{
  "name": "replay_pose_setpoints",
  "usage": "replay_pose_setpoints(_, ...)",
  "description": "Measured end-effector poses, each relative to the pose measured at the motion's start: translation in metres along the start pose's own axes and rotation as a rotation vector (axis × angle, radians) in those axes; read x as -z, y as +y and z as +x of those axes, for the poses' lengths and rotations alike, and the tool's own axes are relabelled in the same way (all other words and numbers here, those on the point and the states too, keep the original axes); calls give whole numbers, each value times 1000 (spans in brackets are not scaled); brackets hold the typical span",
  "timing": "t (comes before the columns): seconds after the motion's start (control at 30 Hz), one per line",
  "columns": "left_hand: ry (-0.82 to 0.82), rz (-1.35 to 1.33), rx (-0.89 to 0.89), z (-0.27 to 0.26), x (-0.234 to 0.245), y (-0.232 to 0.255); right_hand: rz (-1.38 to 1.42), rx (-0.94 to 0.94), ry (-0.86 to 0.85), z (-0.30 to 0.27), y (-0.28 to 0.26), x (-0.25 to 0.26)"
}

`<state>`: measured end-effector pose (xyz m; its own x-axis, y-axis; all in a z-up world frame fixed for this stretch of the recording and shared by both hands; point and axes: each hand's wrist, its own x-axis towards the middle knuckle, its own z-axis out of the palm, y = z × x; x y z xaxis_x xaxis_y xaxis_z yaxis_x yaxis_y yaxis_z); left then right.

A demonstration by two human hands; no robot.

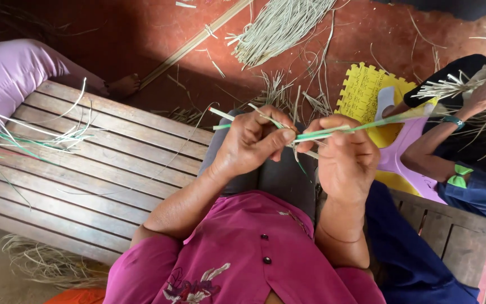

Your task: Trimming excess fibers from a woven fan and continuing the weaving process to secure the edges.

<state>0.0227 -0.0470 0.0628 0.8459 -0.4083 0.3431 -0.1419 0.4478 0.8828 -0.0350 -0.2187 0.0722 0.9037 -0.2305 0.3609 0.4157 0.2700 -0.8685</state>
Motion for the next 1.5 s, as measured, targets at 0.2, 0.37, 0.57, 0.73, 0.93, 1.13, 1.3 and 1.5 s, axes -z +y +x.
replay_pose_setpoints(0.2, -28, -120, 97, 9, 8, -7, 67, -190, -92, -14, 12, 6)
replay_pose_setpoints(0.37, -40, -79, 132, 12, 5, -3, -221, 13, 40, -17, 14, -2)
replay_pose_setpoints(0.57, -93, 59, 171, 14, 0, 4, -376, 67, 87, -14, 7, -11)
replay_pose_setpoints(0.73, -100, 178, 130, 11, 0, -2, -431, 76, 88, -16, 7, -15)
replay_pose_setpoints(0.93, -21, 198, 112, 4, -3, -8, -296, 140, 165, -21, 31, -16)
replay_pose_setpoints(1.13, 40, 126, 143, 1, -5, -15, -502, 211, 46, -18, 9, -23)
replay_pose_setpoints(1.3, 35, -43, 261, 2, -4, -18, -723, 338, 7, -16, 8, -18)
replay_pose_setpoints(1.5, 63, -33, 296, -9, -3, -22, -582, 230, 111, -29, 29, -15)
